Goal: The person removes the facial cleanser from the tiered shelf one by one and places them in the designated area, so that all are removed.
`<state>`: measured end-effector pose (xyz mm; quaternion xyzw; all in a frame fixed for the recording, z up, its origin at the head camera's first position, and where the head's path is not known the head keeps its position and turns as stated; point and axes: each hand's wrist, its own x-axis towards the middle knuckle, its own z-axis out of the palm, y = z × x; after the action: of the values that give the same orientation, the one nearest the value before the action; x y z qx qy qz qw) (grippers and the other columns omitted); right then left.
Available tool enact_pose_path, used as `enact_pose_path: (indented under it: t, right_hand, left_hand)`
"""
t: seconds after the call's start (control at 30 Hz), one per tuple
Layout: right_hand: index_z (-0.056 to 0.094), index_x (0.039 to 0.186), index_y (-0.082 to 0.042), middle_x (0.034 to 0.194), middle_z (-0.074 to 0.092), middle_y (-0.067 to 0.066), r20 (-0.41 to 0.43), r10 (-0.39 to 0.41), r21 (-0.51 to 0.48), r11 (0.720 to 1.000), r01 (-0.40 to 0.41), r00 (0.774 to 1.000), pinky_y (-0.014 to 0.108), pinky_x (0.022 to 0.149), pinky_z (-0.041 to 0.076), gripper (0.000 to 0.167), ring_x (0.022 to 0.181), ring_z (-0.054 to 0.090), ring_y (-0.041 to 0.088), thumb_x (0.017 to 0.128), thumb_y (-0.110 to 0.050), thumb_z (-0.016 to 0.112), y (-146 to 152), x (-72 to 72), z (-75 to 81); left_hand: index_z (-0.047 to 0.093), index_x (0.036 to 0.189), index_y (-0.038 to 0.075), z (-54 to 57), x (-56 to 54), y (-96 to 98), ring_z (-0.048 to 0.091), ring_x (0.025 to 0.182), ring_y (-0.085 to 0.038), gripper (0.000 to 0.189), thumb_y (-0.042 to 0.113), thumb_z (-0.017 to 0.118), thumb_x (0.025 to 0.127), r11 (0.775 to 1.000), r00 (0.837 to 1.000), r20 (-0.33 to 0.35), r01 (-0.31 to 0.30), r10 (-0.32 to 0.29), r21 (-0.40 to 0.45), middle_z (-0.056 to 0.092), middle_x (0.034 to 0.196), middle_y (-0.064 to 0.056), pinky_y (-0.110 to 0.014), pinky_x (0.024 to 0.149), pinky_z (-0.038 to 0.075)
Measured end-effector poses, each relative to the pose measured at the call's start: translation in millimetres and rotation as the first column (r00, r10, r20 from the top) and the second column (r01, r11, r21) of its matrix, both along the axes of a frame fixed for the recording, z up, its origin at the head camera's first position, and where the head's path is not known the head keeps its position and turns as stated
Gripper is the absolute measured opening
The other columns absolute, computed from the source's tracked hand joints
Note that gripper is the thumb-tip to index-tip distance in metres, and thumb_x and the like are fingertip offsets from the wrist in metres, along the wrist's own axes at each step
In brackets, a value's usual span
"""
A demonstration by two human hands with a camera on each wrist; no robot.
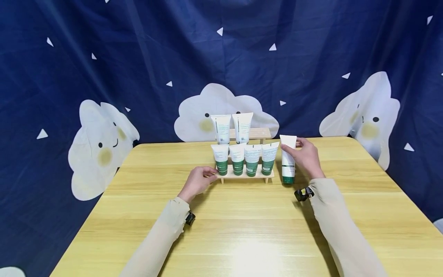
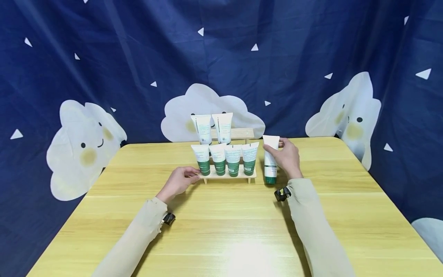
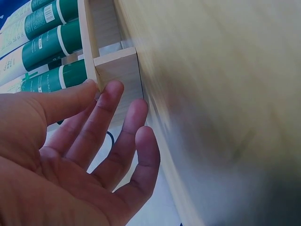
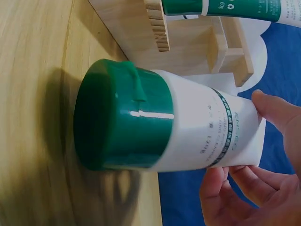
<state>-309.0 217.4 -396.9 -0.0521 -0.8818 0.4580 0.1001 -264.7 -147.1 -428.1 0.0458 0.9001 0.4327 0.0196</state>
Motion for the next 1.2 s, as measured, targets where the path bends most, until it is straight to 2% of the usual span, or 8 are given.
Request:
enact_pose_path:
  t: [0.17,0.3,0.57,0.7,1.0,1.2]
  right_hand:
    - [0.051,0.142,0.004,0.124,0.063,0.023,0.036,-0.030,0.001,1.000,0.030,0.999,0.033,0.082,0.049,0.076,0.105,0.060,0.032,0.090,-0.046,0.075,-5.3,-6.7,-2.8]
    - [0.051,0.141,0.005,0.124,0.063,0.024,0.074,-0.042,0.047,0.998,0.039,0.996,0.036,0.084,0.049,0.073,0.105,0.060,0.032,0.091,-0.043,0.074,-6.6,-14.8,-7.9]
    - [0.045,0.146,0.007,0.137,0.057,0.029,0.195,-0.070,0.087,0.995,0.053,0.978,0.049,0.103,0.046,0.077,0.121,0.056,0.039,0.093,-0.043,0.071,-6.9,-26.1,-17.3]
    - [0.045,0.146,0.005,0.139,0.056,0.029,0.207,-0.073,0.091,0.994,0.055,0.976,0.051,0.106,0.045,0.077,0.124,0.055,0.041,0.092,-0.043,0.072,-6.8,-30.4,-21.8]
    - [0.045,0.143,0.009,0.127,0.063,0.030,0.179,-0.012,0.056,0.998,0.002,0.984,0.047,0.095,0.051,0.073,0.110,0.063,0.039,0.093,-0.036,0.073,-0.4,-31.0,-36.3]
    - [0.056,0.134,0.007,0.125,0.063,0.027,0.177,0.007,0.024,1.000,-0.012,0.984,0.028,0.075,0.053,0.060,0.101,0.063,0.031,0.095,-0.036,0.070,4.9,-26.3,-36.6]
  left_hand:
    - [0.078,0.107,0.012,-0.1,-0.2,0.2,0.067,0.092,-0.019,0.015,0.013,0.074,0.093,1.000,1.000,0.003,-0.003,0.003,0.001,0.076,0.098,-0.003,-0.032,0.077,0.051]
    - [0.078,0.107,0.012,-0.5,-0.1,1.2,0.067,0.092,-0.019,0.015,0.012,0.074,0.093,1.000,1.000,0.006,-0.003,0.003,0.004,0.076,0.098,-0.003,-0.032,0.077,0.051]
    - [0.078,0.108,0.012,-0.1,0.3,1.5,0.067,0.091,-0.018,0.016,0.013,0.074,0.093,1.000,1.000,0.019,-0.002,0.002,0.005,0.076,0.099,-0.002,-0.032,0.076,0.051]
    - [0.078,0.108,0.012,0.9,0.3,1.0,0.066,0.092,-0.019,0.015,0.013,0.074,0.093,1.000,1.000,0.015,-0.007,0.007,0.000,0.076,0.099,-0.003,-0.032,0.076,0.051]
    - [0.078,0.106,0.009,1.1,0.7,0.2,0.067,0.090,-0.019,0.014,0.011,0.074,0.093,1.000,1.000,-0.007,0.000,0.000,0.018,0.077,0.097,-0.004,-0.032,0.077,0.051]
    - [0.078,0.105,0.010,1.9,0.7,0.1,0.067,0.090,-0.019,0.013,0.010,0.074,0.092,1.000,1.000,-0.006,-0.004,0.004,0.023,0.077,0.096,-0.004,-0.033,0.079,0.050]
